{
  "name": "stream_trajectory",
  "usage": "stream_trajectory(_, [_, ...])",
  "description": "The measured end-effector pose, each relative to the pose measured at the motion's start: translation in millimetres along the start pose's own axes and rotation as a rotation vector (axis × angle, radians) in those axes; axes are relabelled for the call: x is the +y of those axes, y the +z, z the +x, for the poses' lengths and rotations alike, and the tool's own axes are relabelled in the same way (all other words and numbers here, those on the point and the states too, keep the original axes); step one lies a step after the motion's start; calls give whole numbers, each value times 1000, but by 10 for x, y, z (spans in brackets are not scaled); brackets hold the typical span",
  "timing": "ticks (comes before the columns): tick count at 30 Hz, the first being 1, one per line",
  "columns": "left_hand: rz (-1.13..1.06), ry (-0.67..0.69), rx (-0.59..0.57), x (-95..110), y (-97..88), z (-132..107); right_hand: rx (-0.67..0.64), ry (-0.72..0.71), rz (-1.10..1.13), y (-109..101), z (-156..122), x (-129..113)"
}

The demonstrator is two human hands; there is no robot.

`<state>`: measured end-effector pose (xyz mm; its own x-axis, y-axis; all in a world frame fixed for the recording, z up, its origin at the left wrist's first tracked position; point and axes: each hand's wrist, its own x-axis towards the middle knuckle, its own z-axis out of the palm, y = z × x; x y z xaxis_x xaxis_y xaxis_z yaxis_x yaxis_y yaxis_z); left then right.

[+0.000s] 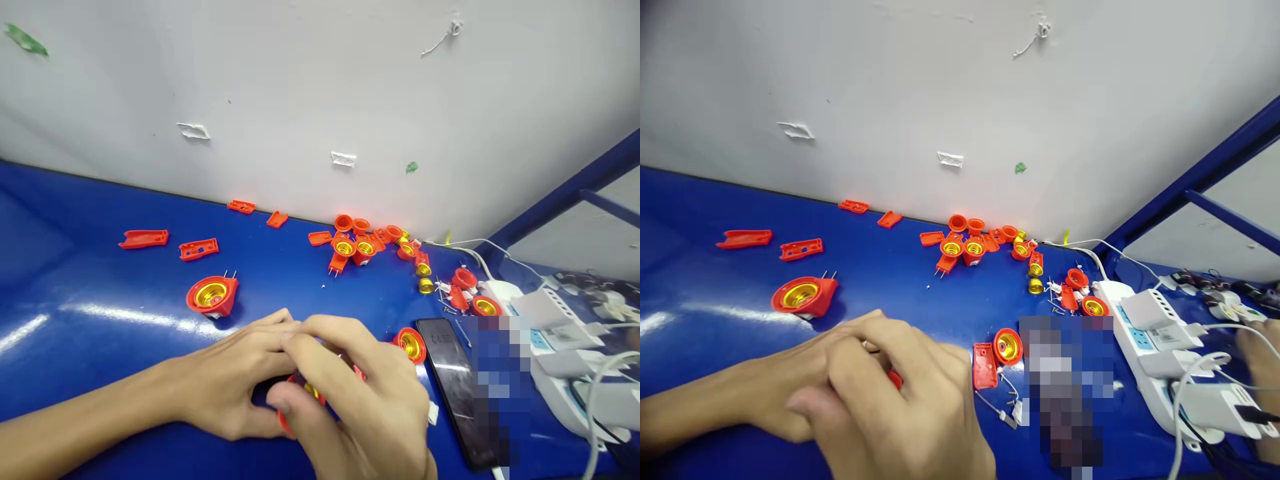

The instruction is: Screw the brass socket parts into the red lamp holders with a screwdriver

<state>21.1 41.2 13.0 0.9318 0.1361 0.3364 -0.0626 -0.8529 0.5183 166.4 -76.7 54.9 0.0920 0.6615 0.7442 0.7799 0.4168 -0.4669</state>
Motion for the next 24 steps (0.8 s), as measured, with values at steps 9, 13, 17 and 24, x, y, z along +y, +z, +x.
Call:
stream_trajectory(9, [-131, 52, -6, -15, 8, 12, 232, 78, 151, 109, -54, -72])
stream_trajectory(13, [-144, 58, 2, -28, 31, 0, 273, 69, 52, 158, -79, -26])
stream_trajectory(17, [-117, 25, -8, -28, 38, -6, 140, -30, 16, 100, -93, 18])
stream_trajectory(24, [-96, 75, -5, -42, 77, -37, -2, -47, 158, -106, -13, -10])
